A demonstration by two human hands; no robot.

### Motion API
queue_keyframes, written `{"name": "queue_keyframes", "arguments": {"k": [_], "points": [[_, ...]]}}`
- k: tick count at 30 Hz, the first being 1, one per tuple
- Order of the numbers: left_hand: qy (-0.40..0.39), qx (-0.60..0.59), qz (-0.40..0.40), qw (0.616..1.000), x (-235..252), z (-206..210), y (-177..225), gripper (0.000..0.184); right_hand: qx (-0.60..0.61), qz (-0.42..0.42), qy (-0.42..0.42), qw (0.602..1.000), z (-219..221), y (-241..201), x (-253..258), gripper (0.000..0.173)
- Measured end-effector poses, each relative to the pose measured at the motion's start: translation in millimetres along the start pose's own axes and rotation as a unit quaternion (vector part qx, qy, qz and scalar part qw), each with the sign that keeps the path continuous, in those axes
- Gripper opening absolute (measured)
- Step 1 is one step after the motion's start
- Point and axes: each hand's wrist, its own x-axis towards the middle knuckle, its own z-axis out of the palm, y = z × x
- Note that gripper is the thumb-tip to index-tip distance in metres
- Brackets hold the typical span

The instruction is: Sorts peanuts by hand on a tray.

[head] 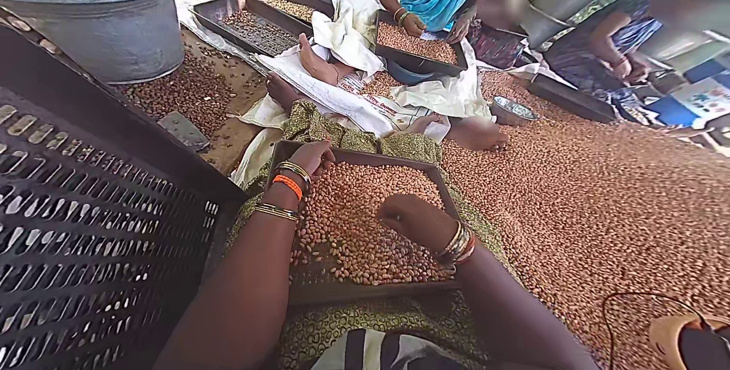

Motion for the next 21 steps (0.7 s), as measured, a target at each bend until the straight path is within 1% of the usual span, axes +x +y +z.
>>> {"name": "queue_keyframes", "arguments": {"k": [2,3,4,6,8,10,11,12,13,14,15,16,17,18,19,20,21], "points": [[0.013,0.01,-0.011,1.0,-8.4,5.0,6.5,0.055,0.006,0.038,0.075,0.996,0.9,2.1,14.7,0.024],[0.019,0.013,-0.014,1.0,-11.0,5.8,9.4,0.055,0.01,0.048,0.091,0.995,3.2,4.0,25.1,0.025],[0.019,0.016,-0.014,1.0,-11.4,5.6,10.0,0.055,0.014,0.058,0.094,0.994,7.6,6.1,35.6,0.026],[0.017,0.013,-0.014,1.0,-11.4,5.8,8.8,0.055,0.017,0.094,0.071,0.993,18.9,8.8,50.8,0.025],[0.021,0.008,-0.016,1.0,-10.7,6.2,9.6,0.054,0.033,0.113,0.089,0.989,25.9,12.8,55.3,0.024],[0.024,0.004,-0.015,1.0,-9.9,6.8,9.5,0.054,0.077,0.103,0.118,0.985,22.9,19.1,48.0,0.023],[0.026,0.002,-0.018,1.0,-10.6,7.4,9.8,0.054,0.12,0.085,0.115,0.982,17.9,21.9,39.2,0.021],[0.027,0.0,-0.022,0.999,-11.2,7.4,10.6,0.054,0.187,0.053,0.077,0.978,10.0,24.2,28.0,0.019],[0.028,-0.001,-0.023,0.999,-11.5,7.2,11.9,0.053,0.264,-0.003,-0.001,0.964,-0.2,27.2,16.2,0.017],[0.027,0.002,-0.024,0.999,-11.7,7.5,12.2,0.053,0.33,-0.083,-0.099,0.935,-6.0,32.3,7.8,0.019],[0.026,0.004,-0.022,0.999,-11.4,8.1,12.1,0.053,0.36,-0.16,-0.181,0.901,-7.0,34.7,6.2,0.025],[0.025,0.004,-0.02,0.999,-10.8,8.6,12.1,0.053,0.347,-0.2,-0.211,0.892,-7.7,29.5,8.1,0.029],[0.026,0.004,-0.018,0.999,-10.3,9.4,12.3,0.052,0.293,-0.204,-0.184,0.916,-9.5,18.9,12.3,0.026],[0.027,0.005,-0.017,0.999,-10.4,10.4,12.6,0.052,0.207,-0.179,-0.132,0.953,-9.9,6.2,19.8,0.021],[0.029,0.006,-0.018,0.999,-11.2,10.7,13.3,0.052,0.115,-0.14,-0.077,0.98,-5.2,-4.8,30.6,0.018],[0.034,0.005,-0.019,0.999,-11.9,10.0,13.9,0.051,0.046,-0.097,-0.041,0.993,3.4,-12.5,43.1,0.019],[0.041,0.002,-0.019,0.999,-12.0,8.9,13.6,0.05,0.004,-0.061,-0.024,0.998,13.6,-16.4,54.6,0.021]]}}
